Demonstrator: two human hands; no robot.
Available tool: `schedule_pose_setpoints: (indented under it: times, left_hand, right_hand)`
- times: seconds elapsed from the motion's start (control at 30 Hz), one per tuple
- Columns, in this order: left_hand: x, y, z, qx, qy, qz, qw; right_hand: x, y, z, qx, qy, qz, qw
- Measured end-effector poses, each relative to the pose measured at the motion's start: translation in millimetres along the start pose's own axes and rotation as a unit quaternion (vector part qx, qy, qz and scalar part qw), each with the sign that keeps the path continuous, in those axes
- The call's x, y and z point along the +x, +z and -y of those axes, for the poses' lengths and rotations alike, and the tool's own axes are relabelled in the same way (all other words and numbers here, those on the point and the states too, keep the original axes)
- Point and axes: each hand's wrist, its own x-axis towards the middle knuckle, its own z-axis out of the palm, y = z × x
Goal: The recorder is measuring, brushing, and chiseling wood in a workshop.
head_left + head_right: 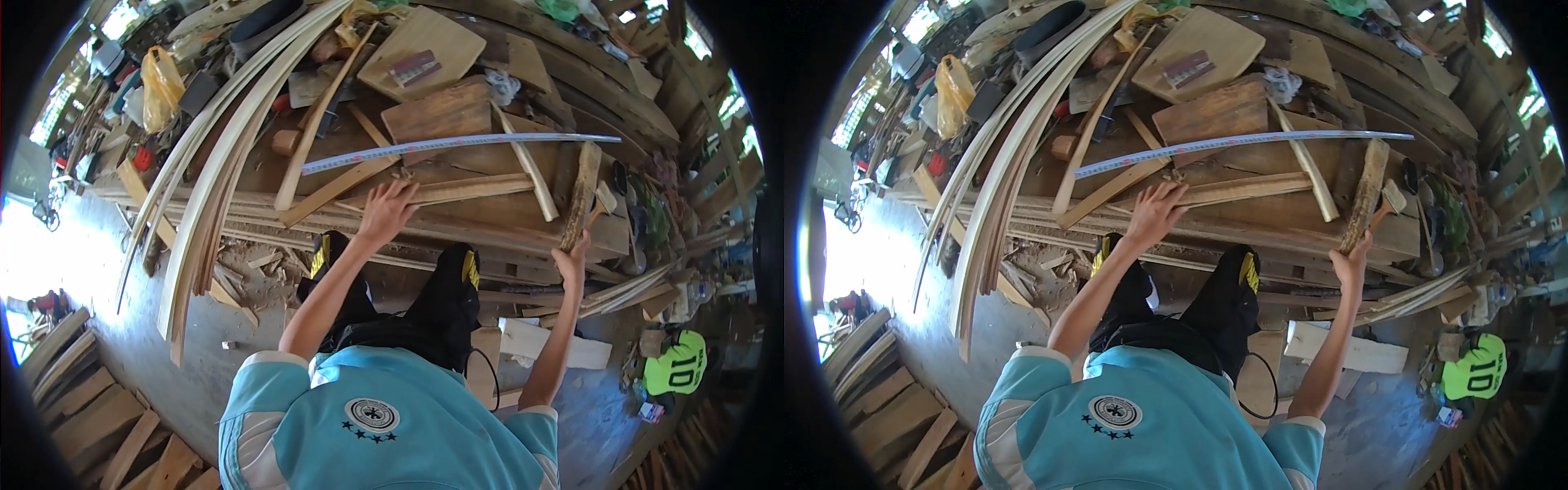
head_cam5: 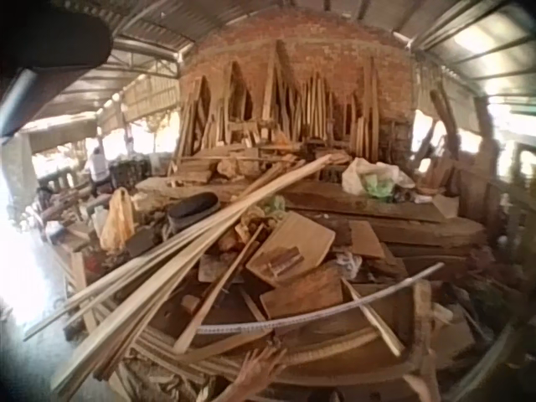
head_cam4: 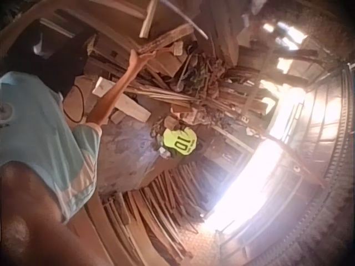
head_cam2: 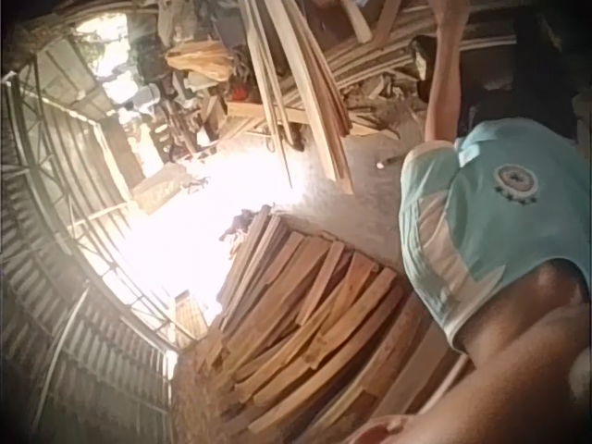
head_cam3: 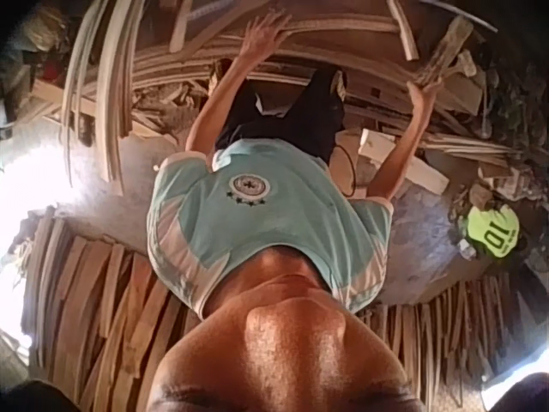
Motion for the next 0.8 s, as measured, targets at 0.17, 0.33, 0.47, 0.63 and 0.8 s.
schedule_pose_setpoints:
  times: [0.17,0.33,0.47,0.63,0.8]
  left_hand:
    - [14,7,18,0.017,0.014,-0.018,1.000]
    - [13,12,48,0.066,0.032,-0.073,0.995]
    - [6,2,69,0.064,0.049,-0.037,0.996]
    - [0,-16,90,0.033,0.014,-0.007,0.999]
    - [-6,-29,79,0.060,0.016,-0.010,0.998]
  right_hand:
    - [-5,-9,10,0.050,0.047,0.028,0.997]
    - [-1,-19,-13,-0.013,0.016,0.030,0.999]
    - [0,-16,-17,-0.020,-0.016,0.020,0.999]
    - [7,-14,-18,-0.054,0.021,0.016,0.998]
    - [-2,-14,12,-0.041,0.015,0.024,0.999]
